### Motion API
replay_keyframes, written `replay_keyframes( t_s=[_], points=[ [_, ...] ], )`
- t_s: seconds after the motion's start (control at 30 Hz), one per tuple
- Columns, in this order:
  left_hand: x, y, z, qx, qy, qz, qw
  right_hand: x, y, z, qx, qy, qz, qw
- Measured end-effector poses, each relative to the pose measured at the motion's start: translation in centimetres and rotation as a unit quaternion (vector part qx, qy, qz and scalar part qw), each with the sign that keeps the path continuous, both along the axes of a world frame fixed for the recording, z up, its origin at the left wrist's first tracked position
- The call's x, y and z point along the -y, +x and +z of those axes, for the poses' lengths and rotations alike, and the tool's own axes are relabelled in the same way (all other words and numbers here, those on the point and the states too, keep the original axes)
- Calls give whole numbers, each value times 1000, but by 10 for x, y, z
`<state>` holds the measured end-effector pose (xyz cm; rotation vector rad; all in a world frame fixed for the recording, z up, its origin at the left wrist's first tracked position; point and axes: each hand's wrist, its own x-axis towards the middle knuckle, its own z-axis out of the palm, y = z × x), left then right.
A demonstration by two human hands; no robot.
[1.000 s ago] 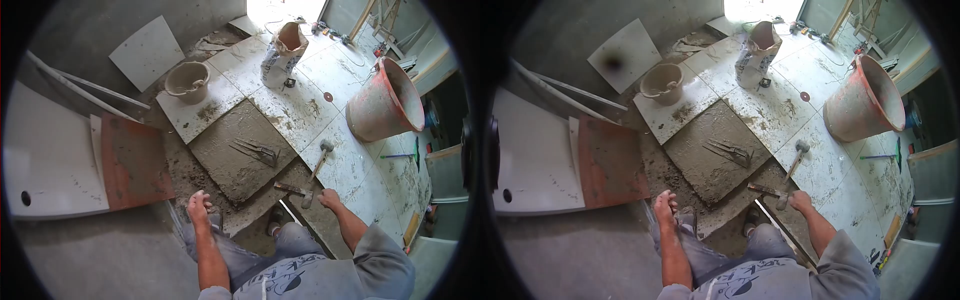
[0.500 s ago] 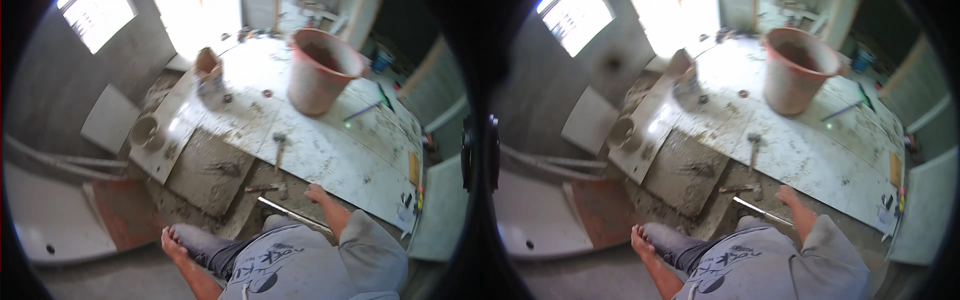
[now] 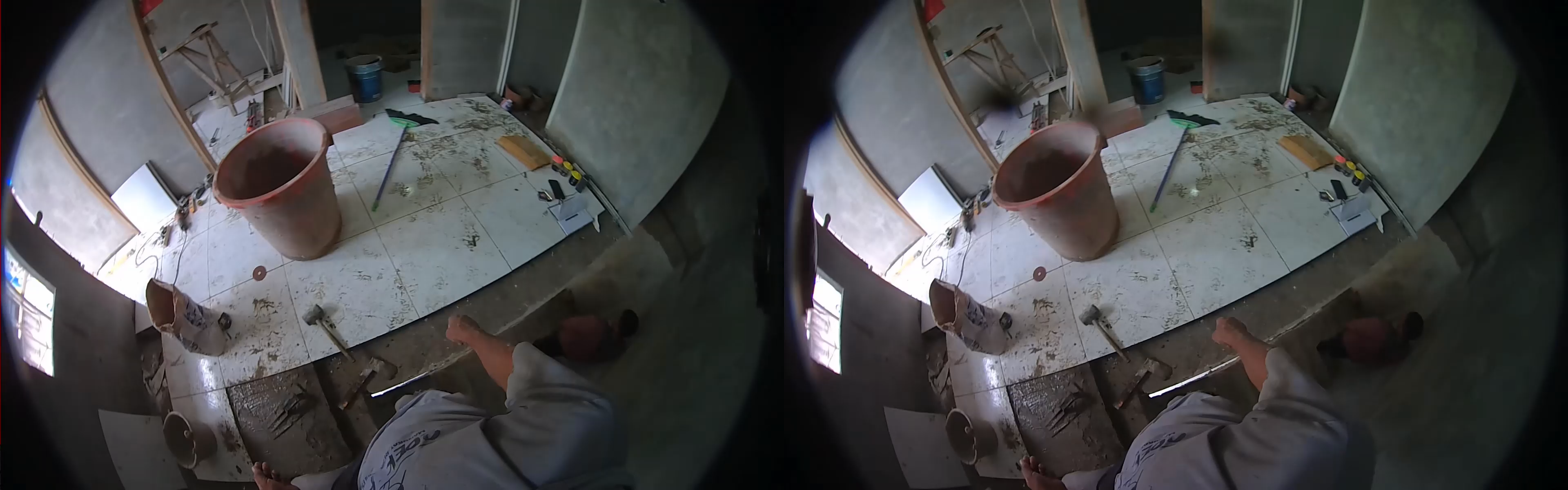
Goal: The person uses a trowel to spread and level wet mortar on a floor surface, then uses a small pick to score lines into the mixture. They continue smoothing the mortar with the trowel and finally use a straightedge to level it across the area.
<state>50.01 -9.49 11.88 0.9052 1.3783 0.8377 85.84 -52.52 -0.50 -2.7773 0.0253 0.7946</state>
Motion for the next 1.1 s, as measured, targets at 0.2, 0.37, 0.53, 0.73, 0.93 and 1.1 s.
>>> replay_keyframes(
  t_s=[0.2, 0.37, 0.53, 0.73, 0.93, 1.1],
  points=[
    [-6, 68, 16, 3, 31, -93, 995, 86, -48, -42, -156, -12, -19, 988],
    [-8, 88, 10, -53, 31, -100, 993, 102, -85, -57, -177, 22, -212, 961],
    [-2, 84, 10, -92, 70, -165, 980, 97, -73, -84, -214, 68, -204, 953],
    [2, 69, 17, -84, 64, -133, 986, 67, -40, -62, -220, 61, -102, 968],
    [7, 52, 39, -100, 73, -65, 990, 37, -23, -45, -207, 69, -97, 971],
    [11, 28, 36, -88, 71, -6, 994, 20, -16, -50, -239, 101, -78, 963]
  ],
)
